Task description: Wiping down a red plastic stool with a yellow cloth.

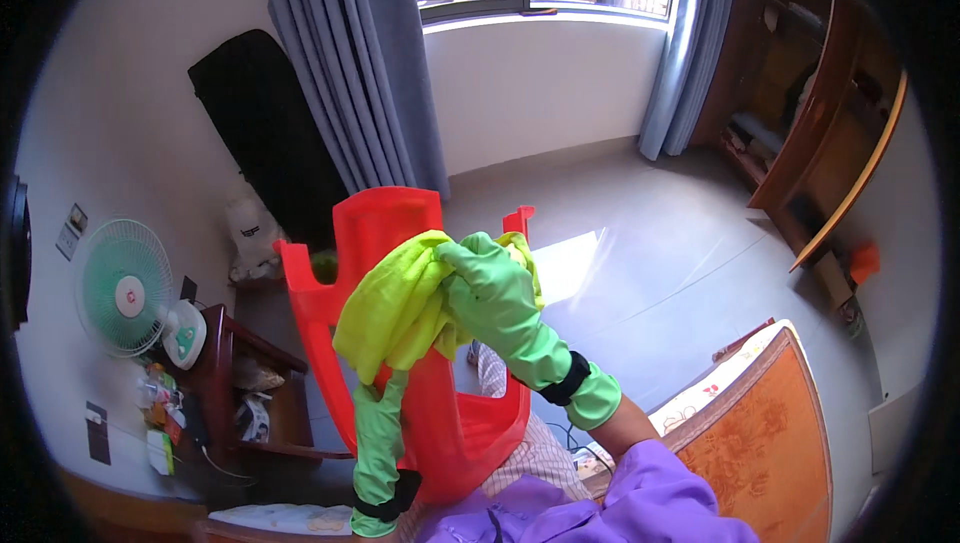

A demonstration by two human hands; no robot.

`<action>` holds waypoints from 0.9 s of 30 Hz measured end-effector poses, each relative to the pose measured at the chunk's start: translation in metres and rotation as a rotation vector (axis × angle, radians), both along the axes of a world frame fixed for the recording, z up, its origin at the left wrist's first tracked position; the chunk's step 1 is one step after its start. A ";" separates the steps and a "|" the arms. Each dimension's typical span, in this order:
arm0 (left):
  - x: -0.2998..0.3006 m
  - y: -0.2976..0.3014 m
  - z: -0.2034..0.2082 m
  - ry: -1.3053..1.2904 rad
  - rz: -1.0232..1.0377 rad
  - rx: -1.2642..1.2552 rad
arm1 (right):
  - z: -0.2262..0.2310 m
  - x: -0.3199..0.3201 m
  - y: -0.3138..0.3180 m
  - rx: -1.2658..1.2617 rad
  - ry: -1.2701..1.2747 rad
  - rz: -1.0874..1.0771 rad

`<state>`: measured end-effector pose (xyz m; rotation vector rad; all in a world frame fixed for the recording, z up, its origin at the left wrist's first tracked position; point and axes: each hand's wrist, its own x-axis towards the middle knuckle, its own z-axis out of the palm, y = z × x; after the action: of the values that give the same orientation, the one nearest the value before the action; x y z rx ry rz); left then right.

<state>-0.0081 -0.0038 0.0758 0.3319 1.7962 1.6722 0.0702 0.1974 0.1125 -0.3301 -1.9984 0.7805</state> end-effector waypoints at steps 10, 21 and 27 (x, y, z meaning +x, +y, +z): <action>-0.007 0.006 0.013 0.052 0.030 0.042 | 0.061 -0.049 0.034 0.085 0.076 0.007; 0.002 0.010 -0.002 0.034 0.146 0.064 | 0.022 -0.059 0.017 0.336 -0.040 -0.155; 0.003 0.004 0.010 0.023 0.060 0.167 | 0.042 -0.052 0.010 0.228 -0.138 -0.093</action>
<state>-0.0054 0.0001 0.0861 0.3746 1.7020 1.8734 0.0180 0.2074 0.1548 -0.3477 -2.1603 0.4759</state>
